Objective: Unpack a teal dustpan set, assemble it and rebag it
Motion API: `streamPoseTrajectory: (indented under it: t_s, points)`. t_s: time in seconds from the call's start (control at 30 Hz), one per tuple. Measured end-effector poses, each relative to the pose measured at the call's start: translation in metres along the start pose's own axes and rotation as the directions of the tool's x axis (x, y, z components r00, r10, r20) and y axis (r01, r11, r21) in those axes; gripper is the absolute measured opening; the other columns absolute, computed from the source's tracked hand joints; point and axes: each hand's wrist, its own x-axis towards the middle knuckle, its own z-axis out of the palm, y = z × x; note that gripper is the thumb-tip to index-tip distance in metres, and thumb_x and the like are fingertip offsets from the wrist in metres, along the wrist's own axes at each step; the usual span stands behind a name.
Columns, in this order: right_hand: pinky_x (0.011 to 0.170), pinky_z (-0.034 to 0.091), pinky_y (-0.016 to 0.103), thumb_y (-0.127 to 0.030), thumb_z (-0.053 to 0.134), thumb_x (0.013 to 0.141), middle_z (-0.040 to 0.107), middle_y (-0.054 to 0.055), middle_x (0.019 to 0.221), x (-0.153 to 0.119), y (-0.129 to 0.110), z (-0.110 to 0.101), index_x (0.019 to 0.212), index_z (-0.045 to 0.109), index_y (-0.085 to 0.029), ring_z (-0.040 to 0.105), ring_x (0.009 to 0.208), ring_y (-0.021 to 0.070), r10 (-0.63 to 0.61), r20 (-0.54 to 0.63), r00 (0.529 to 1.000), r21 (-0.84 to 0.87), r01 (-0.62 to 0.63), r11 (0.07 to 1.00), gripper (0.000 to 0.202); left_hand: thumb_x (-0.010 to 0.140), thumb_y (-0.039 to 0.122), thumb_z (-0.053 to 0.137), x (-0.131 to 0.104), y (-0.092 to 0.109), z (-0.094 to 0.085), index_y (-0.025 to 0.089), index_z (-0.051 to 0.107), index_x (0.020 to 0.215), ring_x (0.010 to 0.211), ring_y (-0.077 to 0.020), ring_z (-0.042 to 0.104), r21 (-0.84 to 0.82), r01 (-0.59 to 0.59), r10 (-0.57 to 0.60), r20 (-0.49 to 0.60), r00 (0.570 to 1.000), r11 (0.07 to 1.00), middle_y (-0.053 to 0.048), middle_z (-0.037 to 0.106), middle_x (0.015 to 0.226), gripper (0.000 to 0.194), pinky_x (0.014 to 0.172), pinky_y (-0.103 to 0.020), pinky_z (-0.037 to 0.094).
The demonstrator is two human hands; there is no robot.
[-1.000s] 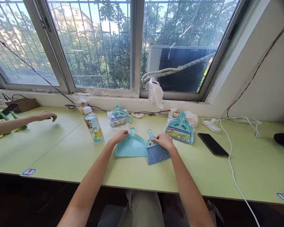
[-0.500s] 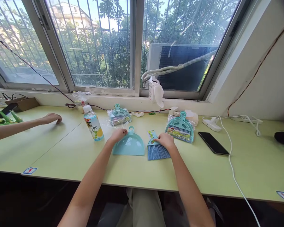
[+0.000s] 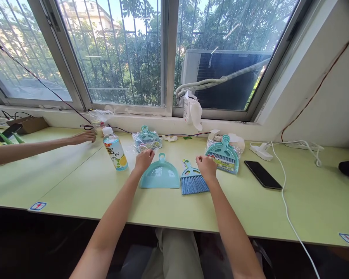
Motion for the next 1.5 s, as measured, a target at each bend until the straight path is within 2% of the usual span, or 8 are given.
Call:
streamPoseTrajectory:
  t_s: [0.33,0.53,0.63,0.97,1.17,1.27,1.37,1.5]
  points:
    - [0.066,0.043,0.029,-0.041,0.040,0.090,0.071,0.010,0.086,-0.001,-0.001,-0.001,0.084,0.073,-0.022,0.066,0.084,0.0243,-0.003,0.036,0.999,-0.071,0.006,0.997,0.038,0.093,0.037,0.034,-0.001,0.000,0.002,0.021,0.062,0.086,0.077,-0.0202,0.061,0.015,-0.029,0.029,-0.005,1.000,0.999,-0.007,0.068,0.088,0.033,0.062,-0.027,0.037]
    - [0.072,0.044,0.031,-0.052,0.055,0.080,0.072,0.010,0.094,-0.002,0.001,0.005,0.088,0.074,-0.024,0.066,0.093,0.0256,-0.075,0.342,0.937,-0.129,0.125,0.984,0.035,0.088,0.044,0.047,-0.001,0.000,0.009,0.022,0.067,0.082,0.080,-0.0198,0.062,-0.003,-0.128,0.128,0.118,0.985,0.992,-0.005,0.069,0.089,0.030,0.064,-0.027,0.040]
    - [0.074,0.044,0.030,-0.052,0.059,0.078,0.072,0.011,0.096,-0.004,-0.001,0.010,0.089,0.073,-0.022,0.066,0.094,0.0246,-0.092,0.394,0.915,-0.154,0.164,0.974,0.035,0.087,0.039,0.050,-0.001,-0.001,0.014,0.022,0.069,0.081,0.084,-0.0210,0.062,0.006,-0.161,0.157,0.185,0.970,0.987,-0.005,0.070,0.090,0.027,0.066,-0.028,0.041]
    - [0.074,0.044,0.031,-0.048,0.061,0.073,0.070,0.016,0.100,-0.003,-0.004,0.010,0.092,0.073,-0.016,0.065,0.096,0.0272,-0.055,0.377,0.925,-0.186,0.134,0.973,0.039,0.086,0.036,0.048,-0.001,-0.001,0.015,0.023,0.071,0.085,0.086,-0.0217,0.062,0.043,-0.147,0.136,0.197,0.971,0.988,-0.006,0.071,0.091,0.027,0.069,-0.029,0.042]
    - [0.072,0.042,0.028,-0.050,0.057,0.075,0.072,0.012,0.089,-0.001,-0.005,-0.010,0.086,0.074,-0.020,0.066,0.091,0.0247,-0.047,0.231,0.972,-0.078,0.067,0.995,0.036,0.084,0.036,0.048,0.001,0.000,0.018,0.022,0.069,0.079,0.084,-0.0213,0.062,0.053,-0.110,0.097,0.208,0.973,0.993,-0.005,0.070,0.088,0.025,0.068,-0.028,0.041]
    - [0.071,0.041,0.027,-0.051,0.056,0.076,0.072,0.008,0.085,-0.005,-0.011,-0.017,0.085,0.073,-0.023,0.065,0.088,0.0217,-0.123,0.190,0.974,0.006,0.124,0.992,0.034,0.084,0.036,0.049,-0.001,0.008,0.019,0.021,0.067,0.077,0.084,-0.0214,0.062,0.002,-0.096,0.093,0.226,0.970,0.995,-0.005,0.070,0.085,0.024,0.067,-0.028,0.041]
    - [0.071,0.041,0.025,-0.049,0.057,0.078,0.073,0.005,0.084,-0.013,-0.022,-0.013,0.085,0.071,-0.024,0.065,0.086,0.0195,-0.234,0.224,0.946,0.039,0.231,0.972,0.030,0.084,0.037,0.050,-0.006,0.023,0.019,0.020,0.067,0.077,0.078,-0.0192,0.061,-0.164,-0.136,0.179,0.290,0.940,0.977,-0.004,0.070,0.082,0.025,0.066,-0.027,0.041]
    - [0.072,0.041,0.026,-0.047,0.057,0.079,0.072,0.007,0.088,-0.024,-0.034,0.000,0.086,0.070,-0.022,0.065,0.087,0.0203,-0.326,0.283,0.902,-0.034,0.349,0.936,0.030,0.085,0.046,0.047,-0.016,0.044,0.022,0.018,0.066,0.075,0.057,-0.0129,0.056,-0.440,-0.186,0.374,0.392,0.841,0.879,-0.002,0.068,0.070,0.035,0.058,-0.024,0.042]
